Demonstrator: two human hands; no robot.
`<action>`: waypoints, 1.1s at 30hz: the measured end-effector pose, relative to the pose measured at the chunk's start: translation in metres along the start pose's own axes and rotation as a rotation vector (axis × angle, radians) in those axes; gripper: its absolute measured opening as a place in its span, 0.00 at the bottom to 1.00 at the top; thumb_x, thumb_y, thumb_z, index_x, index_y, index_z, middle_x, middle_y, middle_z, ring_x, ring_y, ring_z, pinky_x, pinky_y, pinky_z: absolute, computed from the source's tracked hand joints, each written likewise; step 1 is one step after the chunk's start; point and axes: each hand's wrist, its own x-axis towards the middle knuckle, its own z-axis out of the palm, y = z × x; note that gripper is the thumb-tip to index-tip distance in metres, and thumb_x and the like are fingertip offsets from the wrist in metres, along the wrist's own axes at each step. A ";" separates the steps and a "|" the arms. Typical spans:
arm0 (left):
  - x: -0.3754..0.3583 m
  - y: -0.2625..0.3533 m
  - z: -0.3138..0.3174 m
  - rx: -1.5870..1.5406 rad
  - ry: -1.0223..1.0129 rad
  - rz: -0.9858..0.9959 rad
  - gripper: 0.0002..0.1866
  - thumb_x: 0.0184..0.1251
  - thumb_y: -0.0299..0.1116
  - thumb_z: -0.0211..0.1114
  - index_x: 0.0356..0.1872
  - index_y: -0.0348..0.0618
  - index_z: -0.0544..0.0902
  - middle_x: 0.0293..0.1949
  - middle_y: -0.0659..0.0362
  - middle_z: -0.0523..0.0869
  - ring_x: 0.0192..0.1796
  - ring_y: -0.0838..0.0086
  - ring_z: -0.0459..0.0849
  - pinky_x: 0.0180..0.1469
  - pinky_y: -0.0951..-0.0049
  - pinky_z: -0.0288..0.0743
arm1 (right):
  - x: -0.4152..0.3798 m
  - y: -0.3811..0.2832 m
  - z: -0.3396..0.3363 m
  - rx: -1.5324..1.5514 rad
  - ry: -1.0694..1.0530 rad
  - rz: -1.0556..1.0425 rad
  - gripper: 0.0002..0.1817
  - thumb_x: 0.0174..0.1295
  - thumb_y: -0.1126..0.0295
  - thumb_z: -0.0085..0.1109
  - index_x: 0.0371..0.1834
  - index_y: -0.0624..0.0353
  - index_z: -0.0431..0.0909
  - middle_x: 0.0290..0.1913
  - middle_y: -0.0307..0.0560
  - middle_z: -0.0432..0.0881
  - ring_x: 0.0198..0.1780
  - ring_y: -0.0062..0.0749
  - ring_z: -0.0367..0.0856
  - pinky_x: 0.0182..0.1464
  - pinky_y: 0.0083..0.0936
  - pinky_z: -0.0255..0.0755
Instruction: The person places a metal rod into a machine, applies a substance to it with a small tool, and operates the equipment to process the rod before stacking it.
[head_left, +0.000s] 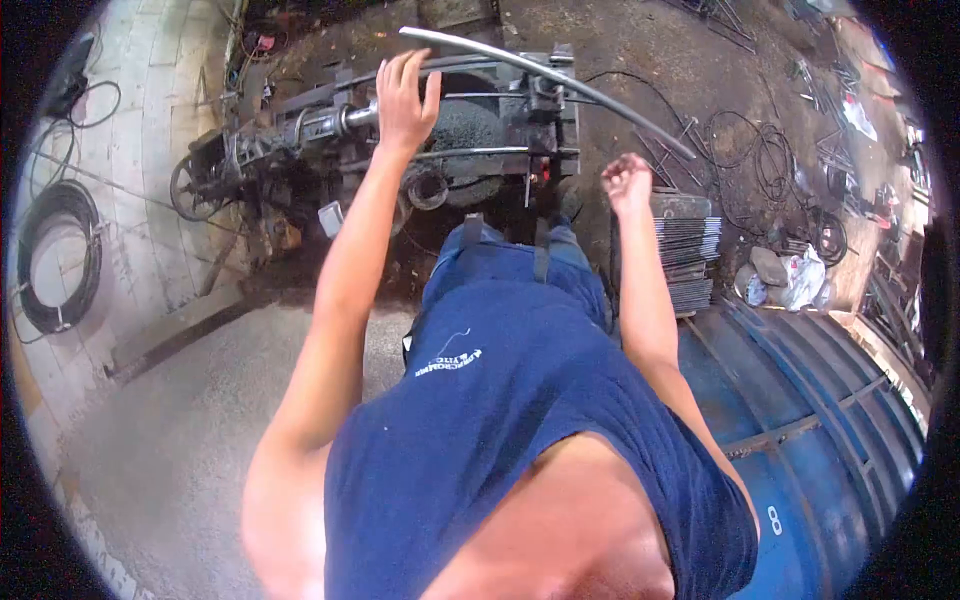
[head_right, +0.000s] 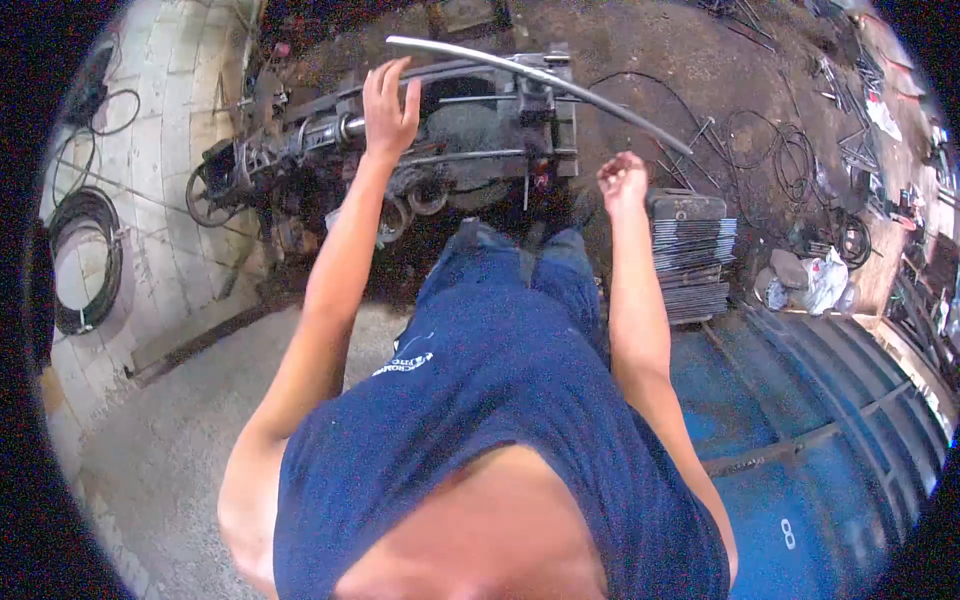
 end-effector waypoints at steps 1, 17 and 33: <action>-0.024 -0.005 -0.017 -0.029 -0.006 -0.052 0.18 0.67 0.35 0.61 0.54 0.39 0.77 0.52 0.48 0.80 0.59 0.52 0.75 0.68 0.50 0.60 | 0.000 0.028 -0.006 -0.152 0.007 0.008 0.09 0.62 0.61 0.55 0.33 0.55 0.75 0.26 0.40 0.76 0.27 0.32 0.77 0.29 0.32 0.73; -0.304 -0.077 -0.145 -0.027 -0.423 -0.815 0.14 0.72 0.34 0.58 0.51 0.37 0.81 0.45 0.44 0.86 0.48 0.50 0.85 0.51 0.61 0.77 | -0.016 0.234 0.093 -1.594 -0.256 -0.395 0.14 0.54 0.62 0.63 0.40 0.58 0.87 0.38 0.52 0.88 0.40 0.39 0.88 0.48 0.32 0.79; -0.264 -0.082 -0.146 -0.083 -0.408 -0.681 0.12 0.69 0.30 0.60 0.49 0.36 0.81 0.45 0.44 0.86 0.48 0.50 0.85 0.51 0.59 0.77 | -0.009 0.239 0.123 -1.172 -0.354 -0.204 0.08 0.54 0.72 0.66 0.36 0.62 0.87 0.31 0.48 0.88 0.31 0.26 0.86 0.38 0.25 0.79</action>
